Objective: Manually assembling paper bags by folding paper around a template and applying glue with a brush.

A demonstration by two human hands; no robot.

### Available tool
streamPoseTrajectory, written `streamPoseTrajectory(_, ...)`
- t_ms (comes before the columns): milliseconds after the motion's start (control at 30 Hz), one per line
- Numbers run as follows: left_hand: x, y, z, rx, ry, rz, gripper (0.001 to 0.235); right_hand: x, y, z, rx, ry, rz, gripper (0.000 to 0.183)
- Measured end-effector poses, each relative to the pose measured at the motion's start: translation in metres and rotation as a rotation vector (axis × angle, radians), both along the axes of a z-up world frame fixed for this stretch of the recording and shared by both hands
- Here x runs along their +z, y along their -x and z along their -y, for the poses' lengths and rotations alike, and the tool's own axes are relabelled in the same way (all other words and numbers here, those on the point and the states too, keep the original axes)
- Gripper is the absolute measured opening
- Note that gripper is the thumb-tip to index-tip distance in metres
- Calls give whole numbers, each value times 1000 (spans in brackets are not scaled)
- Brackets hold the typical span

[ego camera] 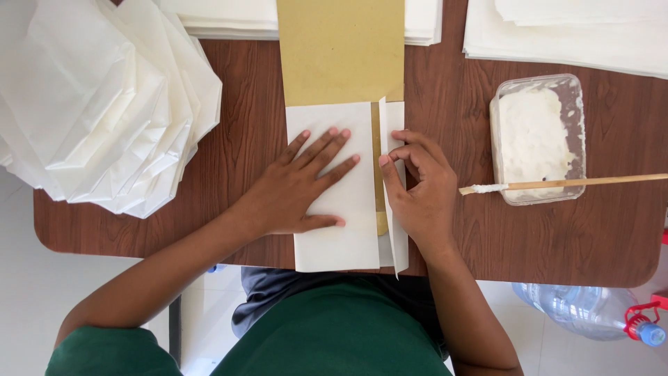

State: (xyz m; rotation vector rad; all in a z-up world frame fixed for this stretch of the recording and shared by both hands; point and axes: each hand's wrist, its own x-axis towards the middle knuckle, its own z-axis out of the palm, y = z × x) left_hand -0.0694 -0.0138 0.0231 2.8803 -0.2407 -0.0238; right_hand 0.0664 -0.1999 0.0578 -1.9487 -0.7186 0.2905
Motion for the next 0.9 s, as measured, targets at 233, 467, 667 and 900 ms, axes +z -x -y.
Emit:
streamPoseTrajectory(233,5,0,-1,1,-7,-71,99,10,4,-9,36,74,87,12)
streamPoseTrajectory(467,13,-12,-10,-5,96,21,59,-10,9,-15,57,121,273,15)
streamPoseTrajectory(667,3,-40,-22,28,150,167,67,-10,9,-15,74,104,260,15)
streamPoseTrajectory(900,-14,-52,-38,100,78,201,91,-12,4,-7,-28,-77,57,14)
